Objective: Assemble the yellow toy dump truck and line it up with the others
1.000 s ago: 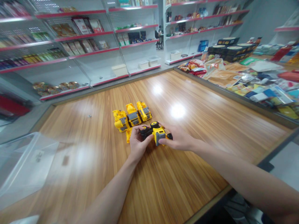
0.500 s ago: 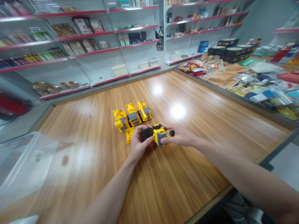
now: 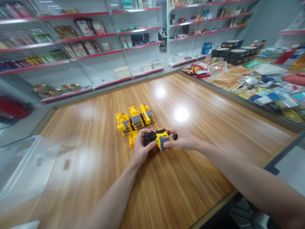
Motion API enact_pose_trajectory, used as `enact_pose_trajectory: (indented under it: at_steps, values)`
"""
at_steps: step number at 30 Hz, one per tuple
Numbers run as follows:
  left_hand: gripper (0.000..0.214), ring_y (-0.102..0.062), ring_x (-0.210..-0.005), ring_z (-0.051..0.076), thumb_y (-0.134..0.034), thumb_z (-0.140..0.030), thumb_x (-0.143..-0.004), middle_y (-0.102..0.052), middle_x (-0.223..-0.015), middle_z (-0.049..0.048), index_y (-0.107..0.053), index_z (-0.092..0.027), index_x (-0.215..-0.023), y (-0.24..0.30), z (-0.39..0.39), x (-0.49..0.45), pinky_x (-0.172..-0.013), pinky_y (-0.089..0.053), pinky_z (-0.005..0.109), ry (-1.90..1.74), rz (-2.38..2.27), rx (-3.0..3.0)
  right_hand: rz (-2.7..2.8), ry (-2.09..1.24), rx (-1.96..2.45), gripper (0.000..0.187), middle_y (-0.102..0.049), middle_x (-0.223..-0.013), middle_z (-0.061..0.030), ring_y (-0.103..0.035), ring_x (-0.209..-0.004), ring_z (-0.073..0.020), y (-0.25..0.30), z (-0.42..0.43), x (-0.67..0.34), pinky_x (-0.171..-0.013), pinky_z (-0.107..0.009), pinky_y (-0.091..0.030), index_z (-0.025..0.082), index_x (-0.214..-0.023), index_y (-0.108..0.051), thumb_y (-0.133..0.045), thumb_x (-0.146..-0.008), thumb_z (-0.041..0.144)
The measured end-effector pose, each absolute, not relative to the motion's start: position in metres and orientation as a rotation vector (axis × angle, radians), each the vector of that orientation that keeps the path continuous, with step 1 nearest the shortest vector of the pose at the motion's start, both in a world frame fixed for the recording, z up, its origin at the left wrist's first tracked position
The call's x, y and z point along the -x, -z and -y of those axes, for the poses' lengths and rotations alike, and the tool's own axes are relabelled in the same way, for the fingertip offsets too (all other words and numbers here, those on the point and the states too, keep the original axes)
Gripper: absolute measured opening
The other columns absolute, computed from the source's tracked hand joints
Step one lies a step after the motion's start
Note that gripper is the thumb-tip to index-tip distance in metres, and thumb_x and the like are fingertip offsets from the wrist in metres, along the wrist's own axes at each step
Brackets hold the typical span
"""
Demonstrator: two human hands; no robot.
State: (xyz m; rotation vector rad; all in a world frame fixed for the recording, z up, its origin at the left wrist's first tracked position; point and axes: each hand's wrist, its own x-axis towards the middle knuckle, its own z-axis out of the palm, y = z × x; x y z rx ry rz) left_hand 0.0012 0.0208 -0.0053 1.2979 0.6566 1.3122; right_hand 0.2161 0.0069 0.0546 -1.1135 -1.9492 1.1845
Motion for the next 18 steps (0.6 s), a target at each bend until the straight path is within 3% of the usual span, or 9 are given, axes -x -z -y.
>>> enact_pose_trajectory:
  at_steps: [10, 18]
  values:
    - [0.044, -0.059, -0.094, 0.018, -0.079, -0.026, -0.068, -0.058, -0.106, 0.0046, -0.049, -0.023, -0.100, 0.0047, -0.0202, -0.0002, -0.084, -0.048, 0.033, -1.303, -0.634, -1.274, 1.935, -1.161, 1.152, 0.059, -0.071, -0.100, -0.0014, -0.064, -0.087, -0.0194, -0.0516, -0.0050, -0.2123, -0.078, -0.030, -0.048, 0.019, -0.117, -0.066, -0.077, -0.067, 0.049]
    - [0.054, -0.058, -0.108, 0.024, -0.079, -0.028, -0.066, -0.057, -0.119, 0.0084, -0.053, -0.022, -0.114, 0.0011, -0.0167, -0.0010, -0.093, -0.047, 0.036, -1.319, -0.669, -1.364, 1.996, -0.981, 1.035, 0.068, -0.066, -0.106, -0.0053, -0.061, -0.094, -0.0220, -0.0503, -0.0032, -0.2112, -0.083, -0.032, -0.047, 0.017, -0.120, -0.063, -0.082, -0.061, 0.047]
